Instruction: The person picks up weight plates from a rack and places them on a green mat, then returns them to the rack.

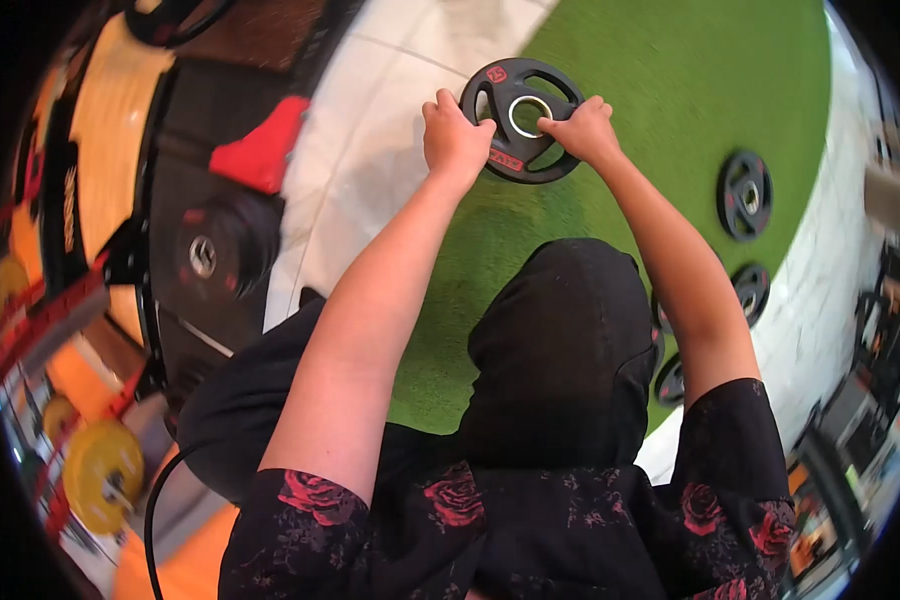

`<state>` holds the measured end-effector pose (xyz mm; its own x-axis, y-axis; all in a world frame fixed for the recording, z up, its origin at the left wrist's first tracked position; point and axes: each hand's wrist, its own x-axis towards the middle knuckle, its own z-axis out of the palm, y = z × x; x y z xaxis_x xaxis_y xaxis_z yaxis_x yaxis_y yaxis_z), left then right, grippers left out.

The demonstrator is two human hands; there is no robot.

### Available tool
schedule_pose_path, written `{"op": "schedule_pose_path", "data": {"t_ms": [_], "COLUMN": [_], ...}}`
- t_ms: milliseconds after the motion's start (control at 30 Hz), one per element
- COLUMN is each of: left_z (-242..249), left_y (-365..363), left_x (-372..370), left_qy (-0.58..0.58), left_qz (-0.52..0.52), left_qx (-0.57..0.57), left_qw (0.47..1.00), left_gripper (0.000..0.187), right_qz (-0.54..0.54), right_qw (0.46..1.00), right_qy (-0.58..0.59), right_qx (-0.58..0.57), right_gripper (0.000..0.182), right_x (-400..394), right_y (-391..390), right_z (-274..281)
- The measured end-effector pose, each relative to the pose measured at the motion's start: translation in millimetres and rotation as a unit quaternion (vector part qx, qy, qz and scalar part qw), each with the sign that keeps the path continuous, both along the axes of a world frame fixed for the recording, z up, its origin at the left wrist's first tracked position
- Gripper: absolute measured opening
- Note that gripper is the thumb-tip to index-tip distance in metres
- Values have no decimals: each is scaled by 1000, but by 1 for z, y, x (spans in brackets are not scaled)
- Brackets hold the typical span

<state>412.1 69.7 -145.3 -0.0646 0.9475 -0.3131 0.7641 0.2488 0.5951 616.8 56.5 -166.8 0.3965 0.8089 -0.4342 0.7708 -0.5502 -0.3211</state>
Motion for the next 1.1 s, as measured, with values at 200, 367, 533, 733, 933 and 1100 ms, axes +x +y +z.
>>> {"op": "schedule_pose_path", "data": {"t_ms": [200,367,533,733,933,1100], "left_z": [43,93,108,74,54,41], "left_y": [5,-16,-57,-109,-118,-114], "left_x": [-160,-296,-392,-455,-457,-449], "left_qy": [19,83,109,147,123,160], "left_qz": [198,330,435,454,464,460], "left_qx": [92,127,104,76,46,53], "left_qw": [976,932,888,875,876,872], "left_gripper": [44,47,51,51,55,59], "right_qz": [231,306,395,464,489,459], "right_qw": [972,949,914,884,871,880], "right_qy": [-12,47,57,48,37,96], "right_qx": [28,64,76,28,33,71], "right_gripper": [101,106,105,103,107,103], "right_x": [-166,-336,-457,-522,-531,-529], "right_y": [93,112,91,62,56,48], "right_z": [26,103,128,118,104,85]}}
